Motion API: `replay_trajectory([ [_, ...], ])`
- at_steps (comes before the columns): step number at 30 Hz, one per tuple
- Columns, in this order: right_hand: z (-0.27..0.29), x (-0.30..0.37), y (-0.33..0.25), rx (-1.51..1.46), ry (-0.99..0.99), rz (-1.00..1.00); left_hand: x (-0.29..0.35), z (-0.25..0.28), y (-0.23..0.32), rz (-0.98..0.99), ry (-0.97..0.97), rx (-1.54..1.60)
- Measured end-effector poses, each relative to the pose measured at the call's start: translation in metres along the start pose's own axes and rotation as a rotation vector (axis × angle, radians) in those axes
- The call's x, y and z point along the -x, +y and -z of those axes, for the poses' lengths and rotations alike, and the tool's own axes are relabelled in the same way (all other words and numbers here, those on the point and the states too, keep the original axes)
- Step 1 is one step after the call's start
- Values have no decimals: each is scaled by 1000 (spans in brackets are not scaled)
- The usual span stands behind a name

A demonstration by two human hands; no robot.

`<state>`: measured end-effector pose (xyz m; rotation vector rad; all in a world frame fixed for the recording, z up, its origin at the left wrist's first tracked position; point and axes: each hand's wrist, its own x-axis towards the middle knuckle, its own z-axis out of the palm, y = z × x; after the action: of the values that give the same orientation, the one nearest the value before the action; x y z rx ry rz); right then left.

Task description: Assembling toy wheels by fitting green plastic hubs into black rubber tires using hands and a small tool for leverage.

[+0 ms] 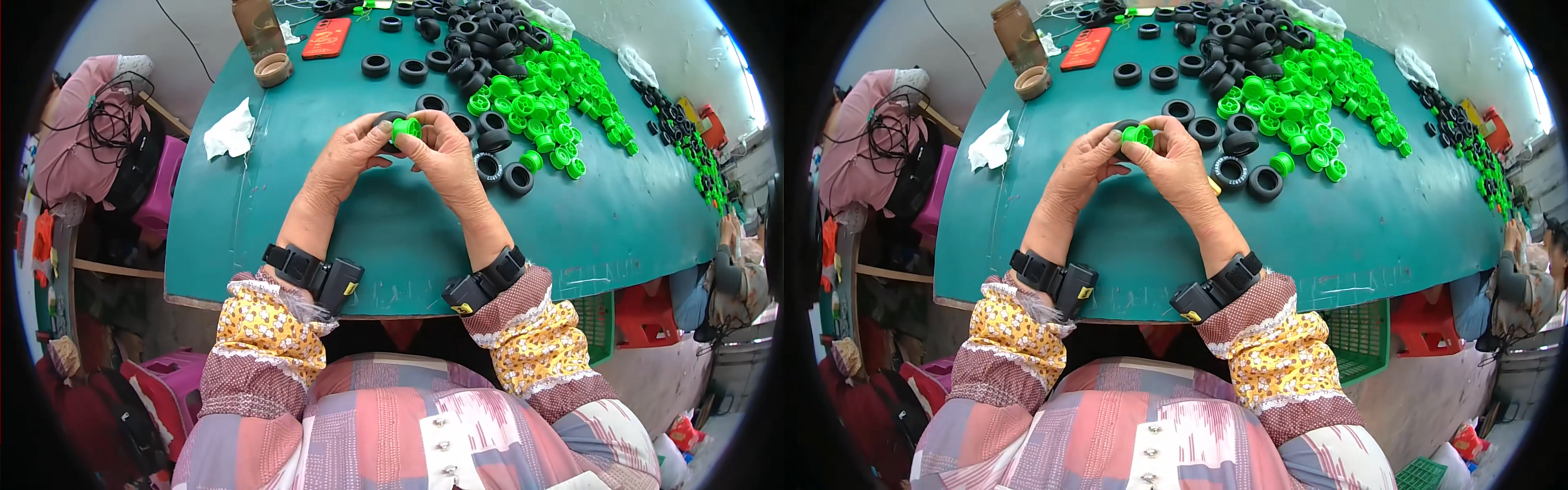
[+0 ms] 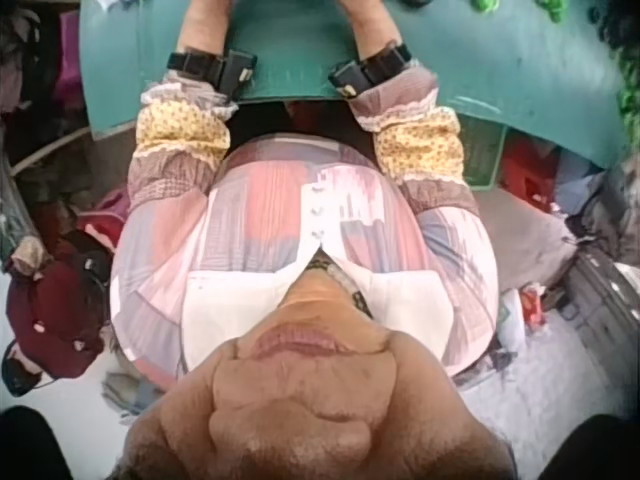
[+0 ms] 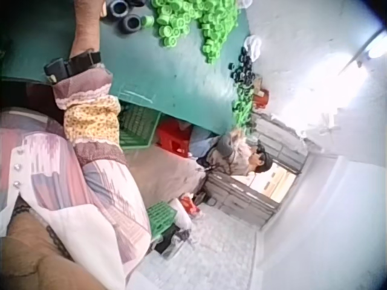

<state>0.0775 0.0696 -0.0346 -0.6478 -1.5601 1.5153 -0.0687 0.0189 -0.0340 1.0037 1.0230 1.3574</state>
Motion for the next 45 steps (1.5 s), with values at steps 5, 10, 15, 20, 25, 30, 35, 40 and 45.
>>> replay_trajectory([
  [5, -1, 1, 11, 148, -44, 85, 5, 1, -8, -35, 62, -8],
  [10, 0, 1, -5, -104, -99, -80, 5, 1, -2, -46, 86, -16],
  [15, 4, 0, 8, 51, 43, -54, 4, -1, -6, -54, 108, -51],
  [20, 6, 1, 1, 25, -9, -150, 6, -6, 1, -93, 87, -34],
  [25, 8, 2, 0, -60, -81, -204, 6, -12, 1, -135, 60, -121],
  [30, 9, 2, 3, -220, -141, -260, 5, -13, 1, -133, 84, -121],
  [35, 10, 3, 3, -251, -161, -239, 6, -13, 0, -172, 32, -200],
  [40, 3, 5, -8, -224, -120, -128, 10, -17, 8, -264, -10, -207],
  [45, 5, 16, -33, -246, -58, -52, 18, -37, 24, -410, -34, -245],
])
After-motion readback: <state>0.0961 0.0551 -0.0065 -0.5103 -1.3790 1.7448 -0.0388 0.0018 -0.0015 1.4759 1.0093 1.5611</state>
